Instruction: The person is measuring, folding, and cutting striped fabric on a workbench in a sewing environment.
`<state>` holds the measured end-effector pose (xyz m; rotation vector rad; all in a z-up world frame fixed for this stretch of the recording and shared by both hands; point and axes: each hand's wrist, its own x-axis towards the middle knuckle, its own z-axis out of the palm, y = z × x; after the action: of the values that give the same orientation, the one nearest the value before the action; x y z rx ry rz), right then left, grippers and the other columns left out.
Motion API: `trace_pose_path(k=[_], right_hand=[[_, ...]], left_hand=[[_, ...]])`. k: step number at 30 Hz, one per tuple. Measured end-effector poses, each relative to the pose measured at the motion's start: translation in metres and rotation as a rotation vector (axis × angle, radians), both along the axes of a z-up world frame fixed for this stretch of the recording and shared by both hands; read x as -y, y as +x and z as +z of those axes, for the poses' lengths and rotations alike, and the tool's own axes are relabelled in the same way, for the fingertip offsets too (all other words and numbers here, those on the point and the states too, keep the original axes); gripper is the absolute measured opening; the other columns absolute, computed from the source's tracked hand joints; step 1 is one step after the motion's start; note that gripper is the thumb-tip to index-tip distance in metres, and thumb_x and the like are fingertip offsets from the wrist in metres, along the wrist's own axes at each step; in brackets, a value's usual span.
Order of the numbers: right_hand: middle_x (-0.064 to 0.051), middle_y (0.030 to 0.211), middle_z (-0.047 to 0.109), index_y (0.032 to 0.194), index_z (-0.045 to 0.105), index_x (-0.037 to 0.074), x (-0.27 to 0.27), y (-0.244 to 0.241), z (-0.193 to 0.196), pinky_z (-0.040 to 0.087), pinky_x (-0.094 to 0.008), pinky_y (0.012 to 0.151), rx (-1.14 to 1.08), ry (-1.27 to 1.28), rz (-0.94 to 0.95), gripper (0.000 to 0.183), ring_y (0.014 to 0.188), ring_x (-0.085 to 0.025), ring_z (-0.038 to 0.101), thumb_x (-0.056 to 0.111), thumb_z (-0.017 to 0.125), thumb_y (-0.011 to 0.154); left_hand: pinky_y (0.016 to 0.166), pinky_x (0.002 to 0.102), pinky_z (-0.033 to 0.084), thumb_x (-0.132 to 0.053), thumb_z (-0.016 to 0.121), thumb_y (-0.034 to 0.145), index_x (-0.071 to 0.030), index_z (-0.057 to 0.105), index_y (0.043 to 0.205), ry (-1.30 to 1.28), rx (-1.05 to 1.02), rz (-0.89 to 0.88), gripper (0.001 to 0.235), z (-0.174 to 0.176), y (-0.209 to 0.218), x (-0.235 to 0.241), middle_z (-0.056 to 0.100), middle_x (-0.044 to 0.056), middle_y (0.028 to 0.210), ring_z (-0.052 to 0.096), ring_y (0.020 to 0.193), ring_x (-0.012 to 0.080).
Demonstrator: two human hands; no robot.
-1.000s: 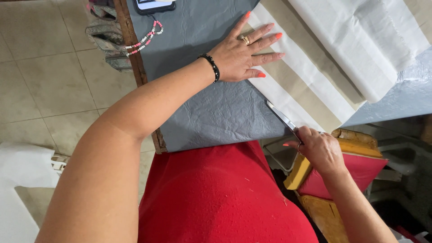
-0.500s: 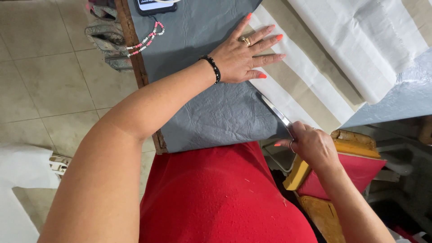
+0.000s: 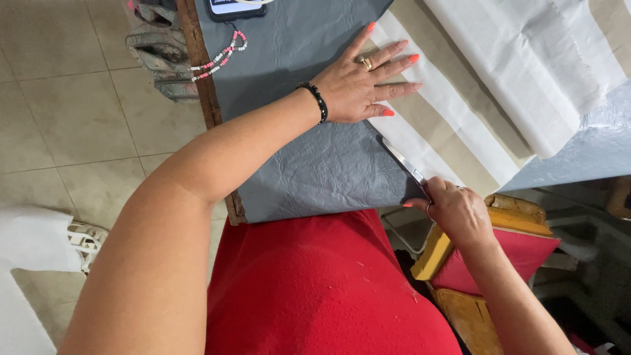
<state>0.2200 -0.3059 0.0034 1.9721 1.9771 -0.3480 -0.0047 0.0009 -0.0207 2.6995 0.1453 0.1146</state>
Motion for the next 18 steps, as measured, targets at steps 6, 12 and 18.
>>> trace_pose_path(k=[6,12,18], right_hand=[[-0.009,0.074,0.067,0.097,0.048,0.015,-0.007,-0.007,0.008,0.051,-0.052,0.052,0.009,-0.109,-0.056,0.063,0.068,-0.04,0.07,0.077,0.058,0.085],[-0.008,0.079,0.068,0.099,0.053,0.016,-0.039,-0.025,0.019,0.051,-0.049,0.054,-0.096,-0.116,-0.102,0.074,0.072,-0.037,0.07,0.085,0.057,0.074],[-0.008,0.076,0.067,0.096,0.051,0.014,-0.048,-0.028,0.015,0.051,-0.048,0.054,-0.02,-0.076,-0.049,0.08,0.068,-0.037,0.07,0.091,0.054,0.072]], left_hand=[[0.12,0.074,-0.004,-0.048,0.051,0.111,-0.034,0.021,0.166,0.004,-0.006,0.002,0.064,0.0,0.001,0.0,0.009,0.006,0.173,0.004,0.159,0.0341],[0.12,0.073,-0.002,-0.051,0.049,0.111,-0.033,0.023,0.165,0.026,0.039,0.013,0.063,-0.006,0.001,0.001,0.014,0.008,0.172,0.007,0.158,0.0347],[0.119,0.073,-0.002,-0.048,0.047,0.112,-0.031,0.027,0.164,0.025,0.087,0.024,0.058,-0.012,0.001,-0.001,0.019,0.009,0.171,0.011,0.157,0.0358]])
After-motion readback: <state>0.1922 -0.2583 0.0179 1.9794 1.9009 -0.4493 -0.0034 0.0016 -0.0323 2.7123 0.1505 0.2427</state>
